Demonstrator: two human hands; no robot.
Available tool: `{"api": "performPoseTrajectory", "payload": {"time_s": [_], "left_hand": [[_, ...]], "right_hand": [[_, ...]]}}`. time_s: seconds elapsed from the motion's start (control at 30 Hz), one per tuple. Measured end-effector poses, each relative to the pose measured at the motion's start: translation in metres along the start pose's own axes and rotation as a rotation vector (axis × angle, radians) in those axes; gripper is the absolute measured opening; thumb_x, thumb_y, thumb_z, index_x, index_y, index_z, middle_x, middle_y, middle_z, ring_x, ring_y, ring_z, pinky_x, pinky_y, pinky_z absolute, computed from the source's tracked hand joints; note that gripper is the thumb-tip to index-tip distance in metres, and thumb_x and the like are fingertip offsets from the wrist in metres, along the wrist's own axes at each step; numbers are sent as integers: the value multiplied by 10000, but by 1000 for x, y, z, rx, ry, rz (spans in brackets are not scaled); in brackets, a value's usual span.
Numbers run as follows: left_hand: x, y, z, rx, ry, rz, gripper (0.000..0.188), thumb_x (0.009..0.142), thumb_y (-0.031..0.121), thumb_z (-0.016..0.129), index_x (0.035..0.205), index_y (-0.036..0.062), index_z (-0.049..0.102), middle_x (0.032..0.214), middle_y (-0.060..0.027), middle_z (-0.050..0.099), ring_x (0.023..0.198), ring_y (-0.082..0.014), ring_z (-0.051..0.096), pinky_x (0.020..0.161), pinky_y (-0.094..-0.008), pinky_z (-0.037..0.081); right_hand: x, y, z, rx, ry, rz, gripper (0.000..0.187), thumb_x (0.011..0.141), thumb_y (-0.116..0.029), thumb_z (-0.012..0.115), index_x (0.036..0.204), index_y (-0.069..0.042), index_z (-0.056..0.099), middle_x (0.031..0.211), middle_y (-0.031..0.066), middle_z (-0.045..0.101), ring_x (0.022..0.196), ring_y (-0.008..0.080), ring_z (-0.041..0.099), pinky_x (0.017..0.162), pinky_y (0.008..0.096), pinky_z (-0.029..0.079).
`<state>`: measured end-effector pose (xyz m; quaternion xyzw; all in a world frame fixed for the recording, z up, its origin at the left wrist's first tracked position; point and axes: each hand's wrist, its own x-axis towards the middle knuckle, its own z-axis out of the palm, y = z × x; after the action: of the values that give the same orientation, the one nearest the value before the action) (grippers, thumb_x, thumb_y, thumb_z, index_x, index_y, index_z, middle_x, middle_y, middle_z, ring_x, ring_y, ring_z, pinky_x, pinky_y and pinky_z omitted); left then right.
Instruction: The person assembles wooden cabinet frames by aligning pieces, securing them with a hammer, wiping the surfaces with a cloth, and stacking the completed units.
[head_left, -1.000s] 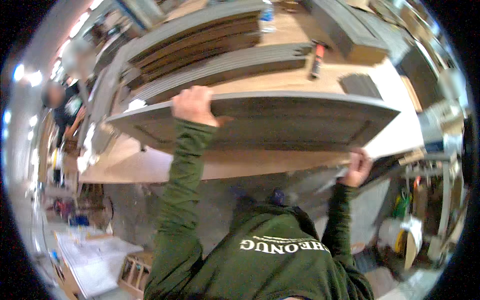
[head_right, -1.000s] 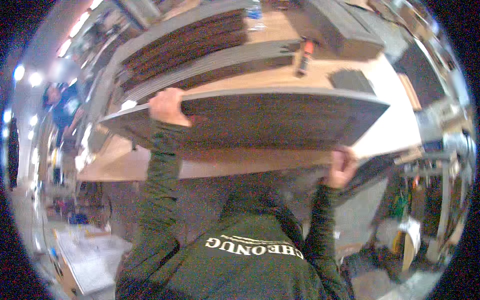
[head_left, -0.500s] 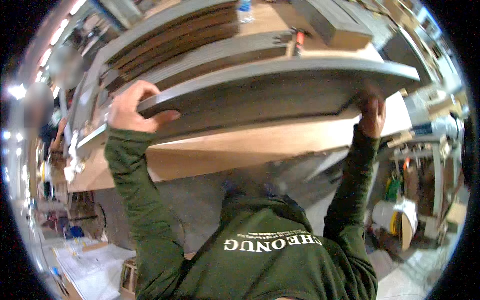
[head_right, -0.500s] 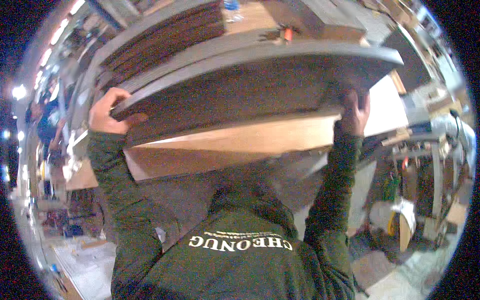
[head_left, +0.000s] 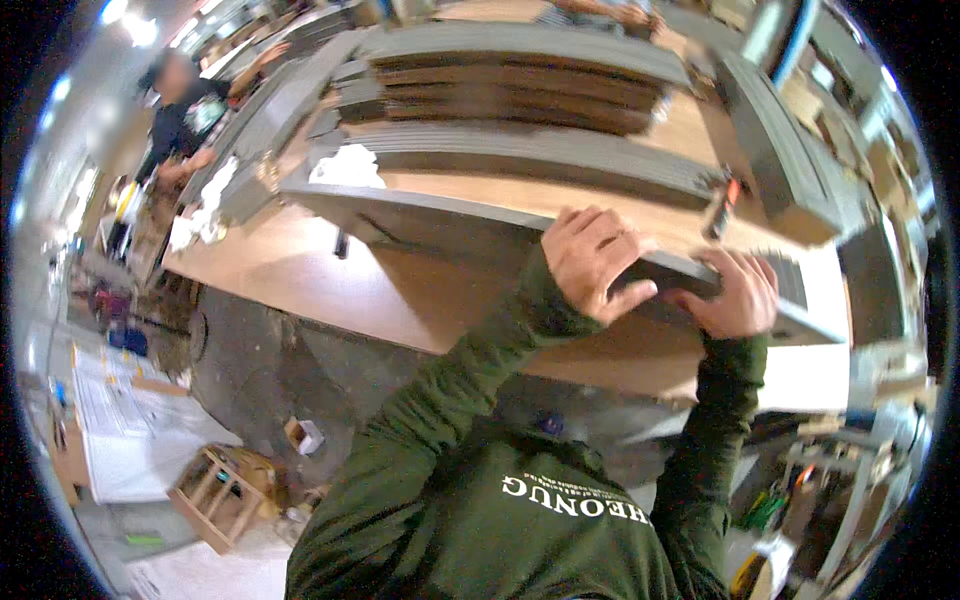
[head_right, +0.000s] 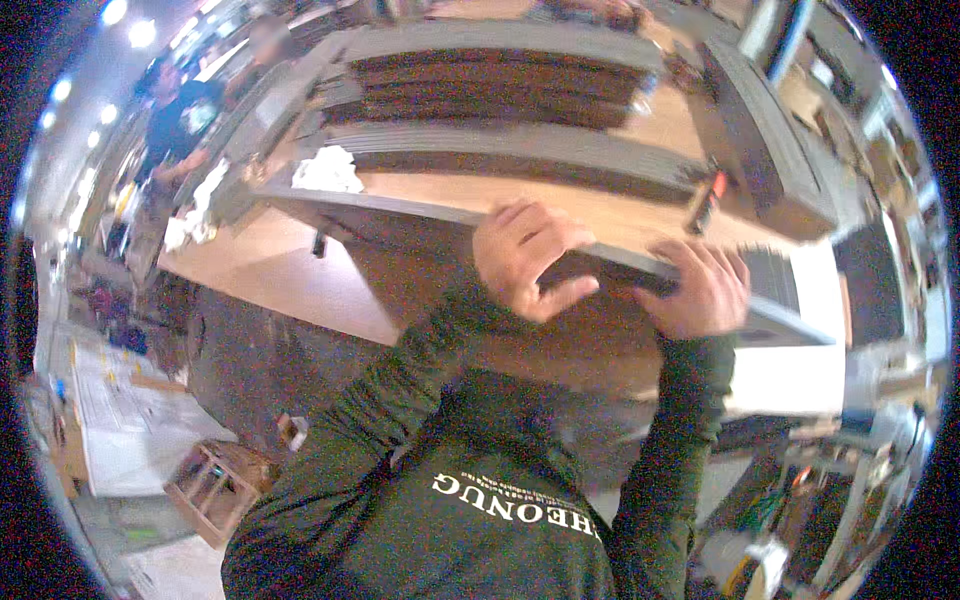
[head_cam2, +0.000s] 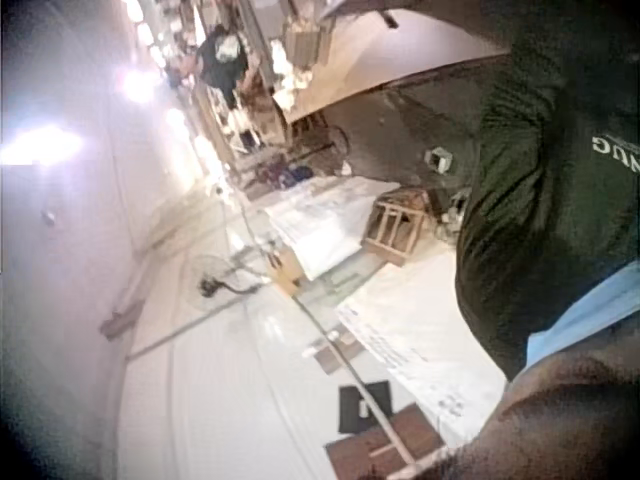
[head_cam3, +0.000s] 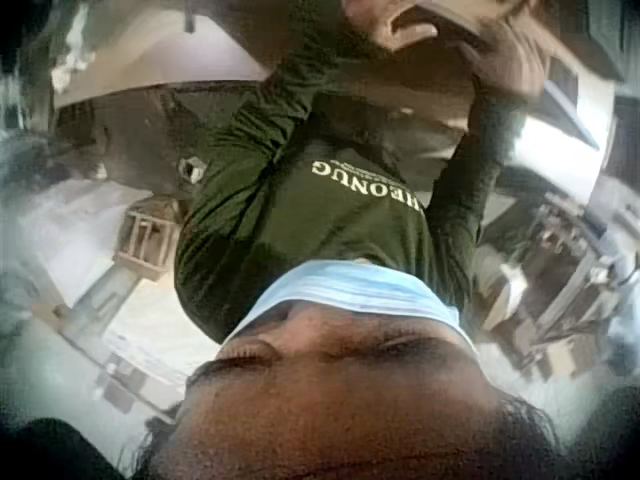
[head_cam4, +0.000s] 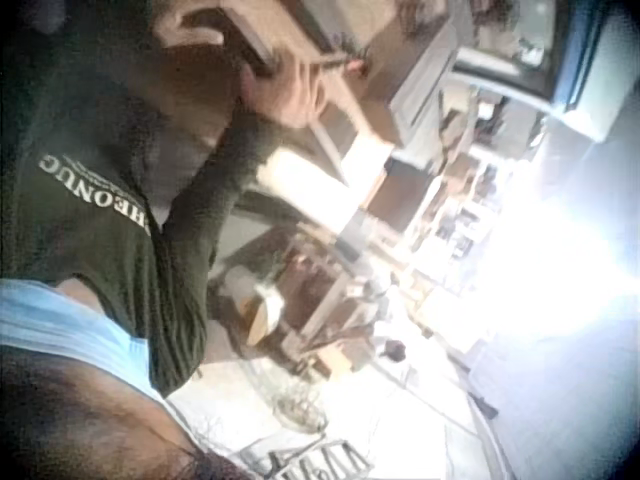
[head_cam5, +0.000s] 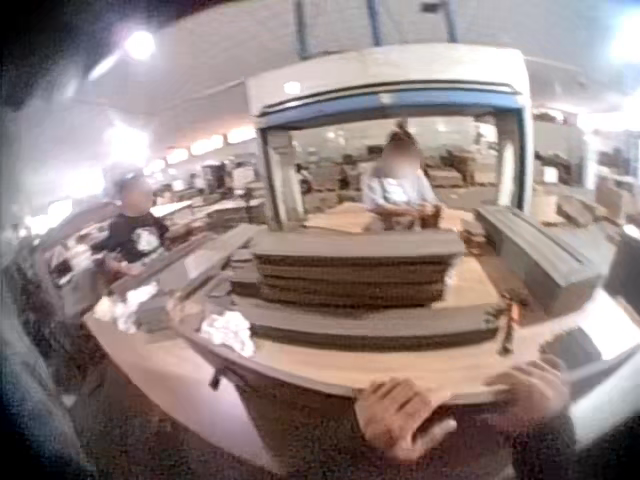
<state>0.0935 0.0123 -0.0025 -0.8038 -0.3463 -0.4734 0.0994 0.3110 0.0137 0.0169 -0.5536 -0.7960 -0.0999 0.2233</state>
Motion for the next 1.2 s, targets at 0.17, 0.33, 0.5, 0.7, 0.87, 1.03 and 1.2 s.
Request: {"api": "performPoseTrajectory", "payload": {"time_s": [0.17,0.33,0.5,0.7,0.87,1.03,1.2], "left_hand": [[-69,-72,-119,112,415,-394,186,697,213,662,824,87,608,818,-58,598,777,-234,555,720,-337,438],[-254,-210,-226,-41,705,-1065,180,764,127,615,900,13,584,796,-47,580,728,-131,536,679,-262,441],[-333,-326,-222,16,476,-1358,373,708,164,660,1025,5,547,952,-142,559,814,-203,544,709,-322,466],[-265,-414,-163,590,-101,-1180,648,613,242,697,1204,182,440,1223,-131,418,1143,-332,387,907,-449,359],[-255,-430,-199,162,171,-1412,302,776,169,567,1057,64,539,963,-117,593,863,-240,574,782,-350,442],[-229,-295,-209,-129,553,-946,217,785,136,554,946,-10,544,838,-104,599,778,-197,584,688,-316,468],[-273,-256,-94,170,-71,-732,327,656,222,669,930,62,586,957,-184,566,820,-340,557,748,-428,444]], "right_hand": [[24,-8,6,17,-332,220,390,533,-220,768,887,-155,616,836,46,646,807,234,616,742,345,471],[88,-151,52,124,-336,-170,493,561,-253,753,1005,-168,555,884,72,638,807,278,614,714,389,479],[134,-261,81,48,-342,-105,518,561,-345,766,1004,-184,552,780,89,637,753,287,617,669,384,482],[163,-248,103,-4,-308,-63,554,506,-428,771,956,-165,585,738,92,639,690,297,617,622,387,489],[194,-245,132,-89,-266,-38,590,506,-411,765,984,-135,553,871,87,619,826,292,585,731,399,450],[206,-228,167,-84,-234,12,665,502,-392,770,1049,-130,500,1000,58,570,990,260,519,834,396,388],[209,-227,174,-40,-152,-70,653,486,-407,768,1012,-116,512,956,58,574,939,257,532,835,395,332]]}}
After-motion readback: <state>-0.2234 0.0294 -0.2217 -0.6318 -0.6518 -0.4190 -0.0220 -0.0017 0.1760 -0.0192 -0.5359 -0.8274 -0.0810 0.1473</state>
